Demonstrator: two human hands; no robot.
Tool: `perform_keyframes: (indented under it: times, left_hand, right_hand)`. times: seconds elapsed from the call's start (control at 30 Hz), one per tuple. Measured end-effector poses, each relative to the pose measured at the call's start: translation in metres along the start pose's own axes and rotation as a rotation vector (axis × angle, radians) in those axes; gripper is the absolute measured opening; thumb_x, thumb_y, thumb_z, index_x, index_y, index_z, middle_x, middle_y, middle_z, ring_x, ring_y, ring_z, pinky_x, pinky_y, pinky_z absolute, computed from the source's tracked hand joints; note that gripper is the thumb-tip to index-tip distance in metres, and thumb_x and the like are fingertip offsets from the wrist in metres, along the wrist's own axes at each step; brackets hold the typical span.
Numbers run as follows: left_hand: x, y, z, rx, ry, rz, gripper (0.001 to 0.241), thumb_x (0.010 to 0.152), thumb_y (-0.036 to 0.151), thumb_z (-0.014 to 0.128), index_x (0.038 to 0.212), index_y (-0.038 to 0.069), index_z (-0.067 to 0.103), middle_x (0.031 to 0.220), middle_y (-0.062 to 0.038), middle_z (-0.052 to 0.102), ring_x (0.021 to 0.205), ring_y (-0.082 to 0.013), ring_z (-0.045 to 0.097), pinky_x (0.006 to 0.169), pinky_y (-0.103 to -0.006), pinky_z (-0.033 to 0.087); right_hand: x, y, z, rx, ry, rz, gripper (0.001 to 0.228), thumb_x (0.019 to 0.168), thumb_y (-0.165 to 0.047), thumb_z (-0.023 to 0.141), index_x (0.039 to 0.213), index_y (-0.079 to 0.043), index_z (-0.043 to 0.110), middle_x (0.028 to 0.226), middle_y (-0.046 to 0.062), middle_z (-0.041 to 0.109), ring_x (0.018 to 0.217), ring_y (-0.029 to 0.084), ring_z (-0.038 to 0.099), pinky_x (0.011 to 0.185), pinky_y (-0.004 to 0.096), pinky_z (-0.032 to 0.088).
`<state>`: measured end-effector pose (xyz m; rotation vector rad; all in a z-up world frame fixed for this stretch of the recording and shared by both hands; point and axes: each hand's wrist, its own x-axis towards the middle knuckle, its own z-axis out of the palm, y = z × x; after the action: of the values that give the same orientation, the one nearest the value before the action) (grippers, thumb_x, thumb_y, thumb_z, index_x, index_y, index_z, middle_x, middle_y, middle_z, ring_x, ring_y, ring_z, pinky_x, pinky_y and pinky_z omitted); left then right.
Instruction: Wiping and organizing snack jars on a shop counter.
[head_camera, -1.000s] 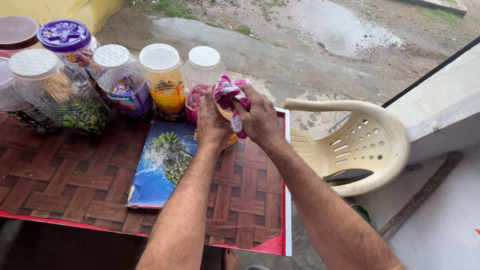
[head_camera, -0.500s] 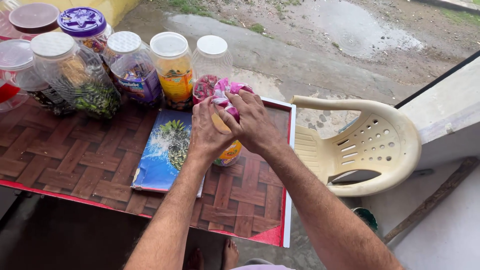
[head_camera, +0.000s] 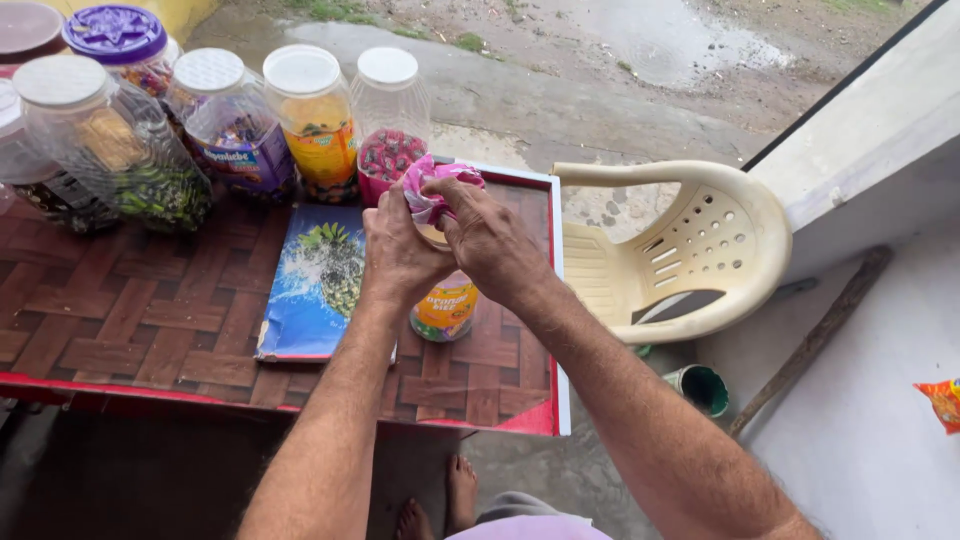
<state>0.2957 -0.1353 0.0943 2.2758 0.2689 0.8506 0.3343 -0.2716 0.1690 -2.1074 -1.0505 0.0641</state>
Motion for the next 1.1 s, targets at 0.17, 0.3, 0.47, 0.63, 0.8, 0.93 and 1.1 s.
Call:
perform_keyframes:
  times: [0.17, 0.3, 0.47, 0.63, 0.8, 0.93, 1.1]
  left_hand:
    - [-0.017, -0.003, -0.002, -0.184, 0.064, 0.086, 0.103, 0.069, 0.032, 0.094, 0.150, 0.011, 0.035, 0.131, -0.015, 0.060, 0.120, -0.0363, 0.060, 0.098, -0.0522, 0.046]
    - [-0.031, -0.021, 0.011, -0.355, 0.085, 0.119, 0.096, 0.085, 0.023, 0.093, 0.158, 0.014, 0.031, 0.153, -0.017, 0.052, 0.143, -0.0374, 0.055, 0.121, -0.0480, 0.048]
    - [-0.026, 0.003, -0.008, -0.328, 0.045, 0.147, 0.125, 0.063, 0.034, 0.102, 0.156, 0.011, 0.022, 0.150, -0.022, 0.047, 0.140, -0.0403, 0.049, 0.116, -0.0488, 0.044]
    - [-0.022, 0.004, -0.006, -0.260, -0.023, 0.049, 0.139, 0.047, 0.039, 0.105, 0.155, 0.011, 0.022, 0.143, -0.021, 0.048, 0.133, -0.0386, 0.050, 0.111, -0.0486, 0.045]
    - [-0.026, -0.016, 0.001, -0.076, 0.043, 0.255, 0.098, 0.077, 0.024, 0.094, 0.158, 0.009, 0.040, 0.157, -0.019, 0.050, 0.128, -0.0370, 0.054, 0.114, -0.0460, 0.048]
    - [-0.034, -0.023, 0.004, -0.072, -0.076, 0.001, 0.077, 0.084, 0.027, 0.088, 0.149, 0.011, 0.050, 0.135, -0.017, 0.055, 0.125, -0.0353, 0.056, 0.111, -0.0453, 0.050]
    - [-0.021, 0.010, -0.012, -0.165, -0.044, 0.018, 0.110, 0.052, 0.036, 0.100, 0.140, 0.005, 0.042, 0.128, -0.017, 0.053, 0.122, -0.0362, 0.054, 0.103, -0.0469, 0.047]
  right_hand:
    - [-0.012, -0.008, 0.011, -0.154, 0.035, -0.119, 0.030, 0.103, -0.017, 0.056, 0.130, -0.009, 0.064, 0.123, 0.014, 0.067, 0.117, 0.033, 0.066, 0.100, 0.045, 0.053]
    - [-0.013, 0.009, 0.024, -0.310, 0.050, -0.336, 0.037, 0.102, -0.020, 0.059, 0.135, -0.002, 0.061, 0.131, 0.022, 0.060, 0.124, 0.041, 0.057, 0.108, 0.051, 0.045]
    - [0.006, 0.018, 0.021, -0.396, 0.009, -0.217, 0.039, 0.103, -0.020, 0.053, 0.138, -0.003, 0.059, 0.132, 0.021, 0.061, 0.128, 0.039, 0.057, 0.114, 0.058, 0.037]
    - [0.011, 0.043, 0.024, -0.448, 0.074, -0.231, 0.047, 0.102, -0.022, 0.053, 0.144, 0.000, 0.053, 0.134, 0.030, 0.055, 0.127, 0.045, 0.051, 0.107, 0.062, 0.033]
    - [-0.026, 0.007, 0.022, -0.477, 0.013, -0.330, 0.043, 0.100, -0.016, 0.054, 0.137, 0.006, 0.057, 0.132, 0.025, 0.059, 0.129, 0.040, 0.056, 0.119, 0.055, 0.037]
    - [-0.013, 0.013, 0.029, -0.340, 0.015, -0.332, 0.041, 0.099, -0.015, 0.055, 0.136, 0.004, 0.060, 0.132, 0.026, 0.060, 0.126, 0.043, 0.056, 0.113, 0.052, 0.039]
    - [0.018, 0.027, 0.017, -0.301, -0.049, -0.204, 0.047, 0.100, -0.016, 0.054, 0.143, 0.004, 0.053, 0.125, 0.025, 0.062, 0.122, 0.040, 0.059, 0.109, 0.051, 0.042]
